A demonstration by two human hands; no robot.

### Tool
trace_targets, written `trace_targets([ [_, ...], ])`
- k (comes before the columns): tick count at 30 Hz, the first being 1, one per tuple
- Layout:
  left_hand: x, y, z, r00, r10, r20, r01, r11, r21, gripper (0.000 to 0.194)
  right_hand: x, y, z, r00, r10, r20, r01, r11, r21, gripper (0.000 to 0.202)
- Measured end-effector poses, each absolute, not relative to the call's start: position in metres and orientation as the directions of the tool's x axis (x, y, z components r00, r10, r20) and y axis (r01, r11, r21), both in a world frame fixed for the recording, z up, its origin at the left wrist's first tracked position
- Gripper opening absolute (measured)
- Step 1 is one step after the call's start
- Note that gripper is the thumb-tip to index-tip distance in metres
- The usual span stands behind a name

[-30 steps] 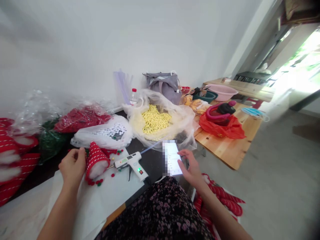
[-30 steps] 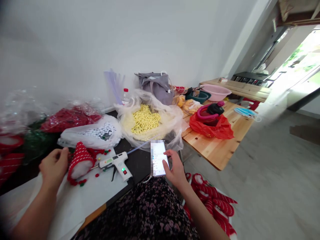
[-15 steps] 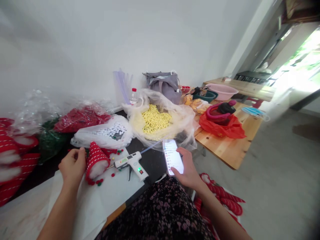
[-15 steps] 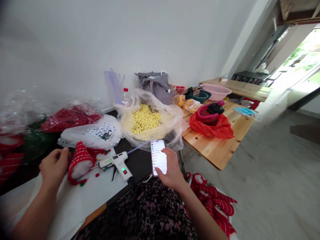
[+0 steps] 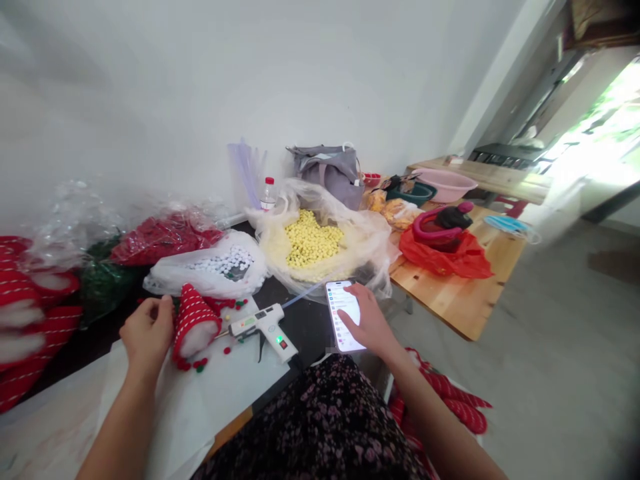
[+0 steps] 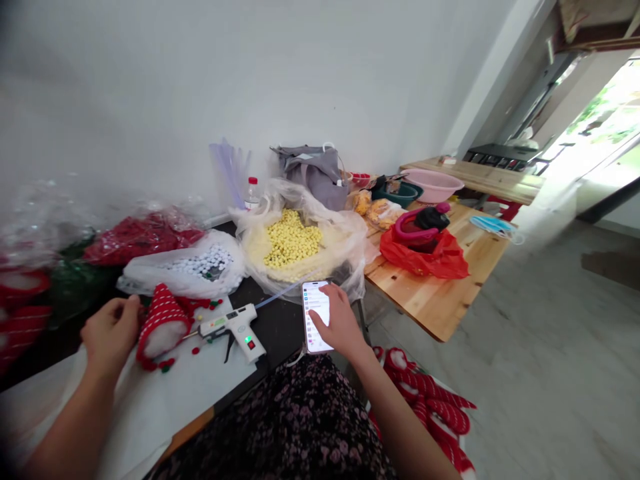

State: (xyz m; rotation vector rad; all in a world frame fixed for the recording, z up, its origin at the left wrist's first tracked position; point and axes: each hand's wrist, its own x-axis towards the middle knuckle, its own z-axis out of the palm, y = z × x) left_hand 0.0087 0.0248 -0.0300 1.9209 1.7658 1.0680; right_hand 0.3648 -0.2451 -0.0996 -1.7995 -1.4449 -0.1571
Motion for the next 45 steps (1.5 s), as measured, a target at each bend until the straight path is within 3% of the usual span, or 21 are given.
trace_targets([
  [8,0.013,0.025,-0.024,-0.084,0.965,0.247,0.742,-0.105,0.662,0.031,0.367,-0.241,-0.103,0.355,0.778,0.518,0.859,-0.052,-0.509,0.052],
  [24,0.011,0.023,-0.027,-0.041,0.953,0.299,0.722,-0.179,0.668,0.035,0.367,-0.240,-0.103,0.348,0.791,0.504,0.860,-0.054,-0.508,0.052],
  [34,0.010,0.027,-0.026,-0.074,0.970,0.232,0.726,-0.107,0.679,0.032,0.370,-0.247,-0.102,0.357,0.796,0.488,0.849,-0.059,-0.525,0.051],
  [45,0.012,0.025,-0.024,-0.080,0.971,0.224,0.735,-0.094,0.671,0.031,0.368,-0.267,-0.098,0.375,0.720,0.584,0.843,-0.003,-0.538,0.053],
])
